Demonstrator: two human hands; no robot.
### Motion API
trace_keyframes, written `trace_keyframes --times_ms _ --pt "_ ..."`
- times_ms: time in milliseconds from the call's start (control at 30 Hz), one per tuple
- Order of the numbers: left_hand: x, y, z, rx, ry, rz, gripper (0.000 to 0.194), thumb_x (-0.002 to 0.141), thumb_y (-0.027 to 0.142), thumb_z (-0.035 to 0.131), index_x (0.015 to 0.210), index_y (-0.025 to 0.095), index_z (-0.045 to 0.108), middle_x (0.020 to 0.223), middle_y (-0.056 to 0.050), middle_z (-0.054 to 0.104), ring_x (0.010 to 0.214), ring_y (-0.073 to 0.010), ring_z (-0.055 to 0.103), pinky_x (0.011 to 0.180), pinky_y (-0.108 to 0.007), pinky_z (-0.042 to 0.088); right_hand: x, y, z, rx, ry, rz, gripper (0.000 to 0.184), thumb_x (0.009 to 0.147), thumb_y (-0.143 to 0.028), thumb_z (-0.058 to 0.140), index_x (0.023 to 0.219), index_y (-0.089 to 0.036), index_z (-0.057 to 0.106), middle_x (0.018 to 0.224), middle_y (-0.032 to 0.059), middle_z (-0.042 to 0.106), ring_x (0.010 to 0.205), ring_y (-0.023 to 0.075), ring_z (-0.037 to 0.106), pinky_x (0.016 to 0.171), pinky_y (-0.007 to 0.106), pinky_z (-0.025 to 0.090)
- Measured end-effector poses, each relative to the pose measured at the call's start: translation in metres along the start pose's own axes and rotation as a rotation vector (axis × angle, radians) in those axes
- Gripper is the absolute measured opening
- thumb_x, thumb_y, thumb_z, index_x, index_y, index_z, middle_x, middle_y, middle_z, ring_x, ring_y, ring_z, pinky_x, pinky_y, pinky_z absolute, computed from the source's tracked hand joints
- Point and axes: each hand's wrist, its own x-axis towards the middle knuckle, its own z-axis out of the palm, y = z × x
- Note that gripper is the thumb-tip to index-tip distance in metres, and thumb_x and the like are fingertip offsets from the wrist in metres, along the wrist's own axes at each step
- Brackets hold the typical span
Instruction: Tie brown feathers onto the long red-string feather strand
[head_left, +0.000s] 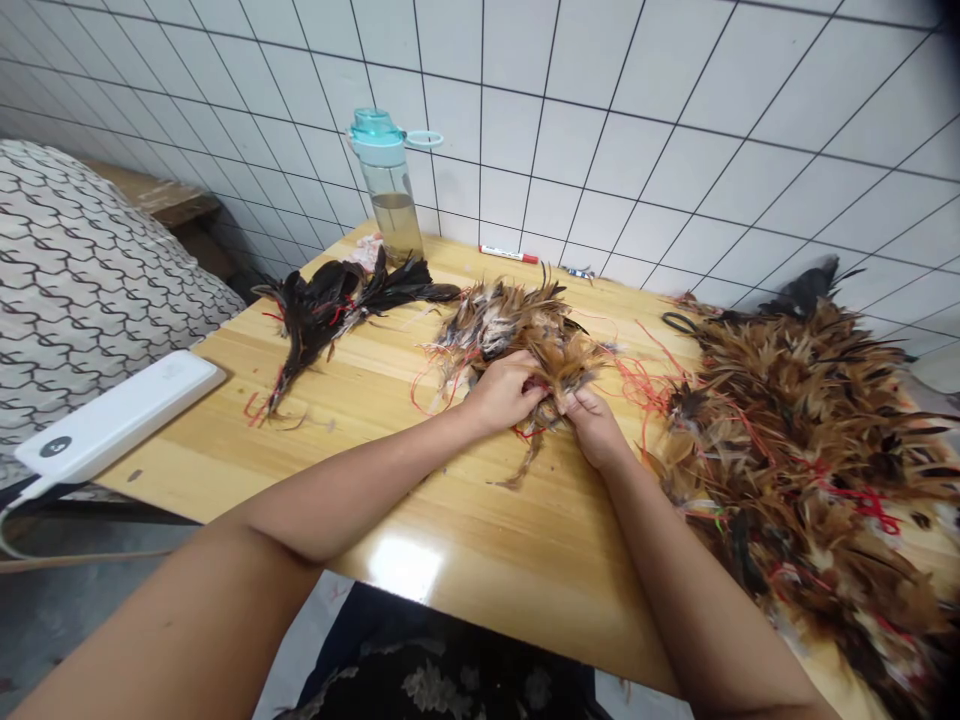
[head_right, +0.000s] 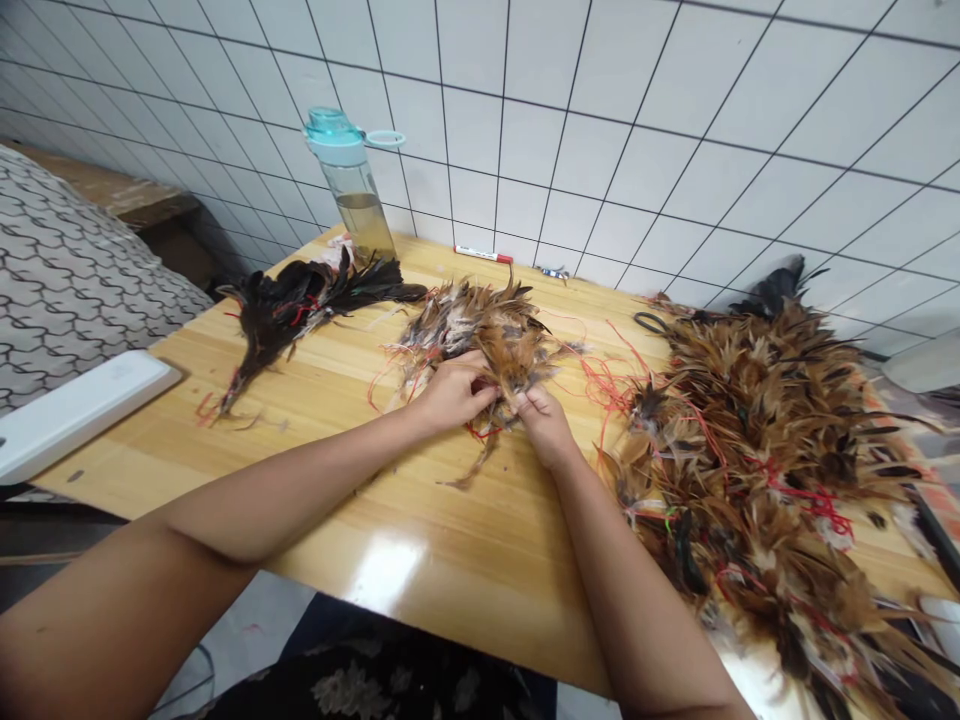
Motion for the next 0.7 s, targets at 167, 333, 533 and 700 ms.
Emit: trace_keyframes --times_ms 167,333,533,700 --pt "-0.003 0.005 0.001 0.069 -0.022 0.071 0.011 0.080 0.014 0.055 0.081 0.015 0.067 0.097 -0.009 0.067 0.098 -0.0207 0.060 0.091 -0.034 0.048 -0.001 -0.001 0.003 0.000 -0.005 0.014 0.043 0.073 -0.062 0.067 0.064 -0.021 0.058 0.068 -0.0006 0.054 0.071 0.0159 0.049 0.074 0.031 0.044" --pt "0.002 0.012 -0.002 -0.027 -0.024 -0.047 0.016 0.076 0.015 0.058 0.061 0.016 0.052 0.069 -0.002 0.056 0.069 -0.0134 0.053 0.067 -0.025 0.043 -0.001 -0.005 0.008 0.217 -0.015 0.076 0.034 0.072 -0.056 0.071 0.076 -0.023 0.062 0.079 0.0001 0.063 0.079 0.0181 0.057 0.084 0.035 0.046" --pt "0.002 0.011 0.001 -0.344 -0.099 -0.282 0.005 0.075 0.020 0.058 0.076 0.015 0.056 0.076 0.001 0.060 0.067 -0.0099 0.053 0.064 -0.021 0.041 0.001 -0.013 0.007 0.324 0.057 0.101 0.034 0.064 -0.050 0.078 0.067 -0.022 0.058 0.073 -0.0002 0.059 0.073 0.0148 0.052 0.077 0.030 0.047" --pt "0.001 0.006 0.003 -0.441 -0.078 -0.396 0.015 0.074 0.028 0.063 0.075 0.015 0.055 0.069 0.003 0.056 0.062 -0.0086 0.048 0.060 -0.020 0.038 0.001 -0.019 0.007 0.343 0.043 0.124 0.034 0.060 -0.045 0.080 0.067 -0.023 0.055 0.066 -0.0024 0.051 0.070 0.0137 0.049 0.074 0.028 0.047"
